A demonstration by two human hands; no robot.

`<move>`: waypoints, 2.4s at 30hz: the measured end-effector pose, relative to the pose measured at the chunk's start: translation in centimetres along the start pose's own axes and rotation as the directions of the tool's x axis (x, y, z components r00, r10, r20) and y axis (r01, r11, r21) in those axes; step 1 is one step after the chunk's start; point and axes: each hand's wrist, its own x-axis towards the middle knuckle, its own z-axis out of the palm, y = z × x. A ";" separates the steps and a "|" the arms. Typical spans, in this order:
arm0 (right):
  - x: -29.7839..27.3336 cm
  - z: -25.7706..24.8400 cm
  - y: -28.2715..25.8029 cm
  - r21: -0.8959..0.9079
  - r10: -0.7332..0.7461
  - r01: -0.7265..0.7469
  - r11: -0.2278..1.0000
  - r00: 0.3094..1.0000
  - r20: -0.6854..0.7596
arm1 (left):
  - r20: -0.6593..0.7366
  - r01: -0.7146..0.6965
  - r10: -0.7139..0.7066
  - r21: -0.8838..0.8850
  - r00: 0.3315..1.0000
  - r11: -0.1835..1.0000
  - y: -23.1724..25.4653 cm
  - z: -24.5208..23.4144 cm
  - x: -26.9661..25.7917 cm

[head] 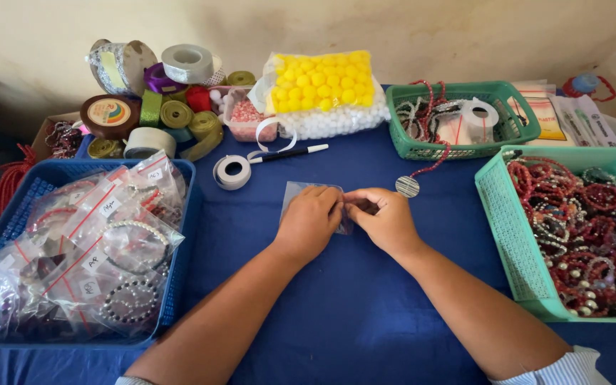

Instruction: Packaging and labeling handmade necklaces and bracelets into small plastic bags.

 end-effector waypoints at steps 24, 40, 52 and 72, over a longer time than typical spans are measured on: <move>0.1 0.0 0.0 -0.004 -0.166 0.166 0.986 0.986 -0.022 | -0.008 -0.088 0.090 0.149 0.996 0.985 -0.2 0.1 0.2; 0.7 0.1 3.0 0.157 -0.037 0.041 0.987 0.999 -0.027 | -0.192 -0.131 0.153 0.125 0.969 0.984 1.4 -1.7 0.8; 0.6 -0.1 1.8 0.121 0.011 -0.009 0.993 1.000 -0.009 | -0.076 0.071 -0.070 0.011 0.995 0.997 0.1 -0.8 0.6; 0.7 0.1 1.3 0.239 -0.030 0.038 0.970 0.999 -0.038 | -0.100 -0.029 0.035 0.061 0.994 0.998 -0.1 -0.3 0.4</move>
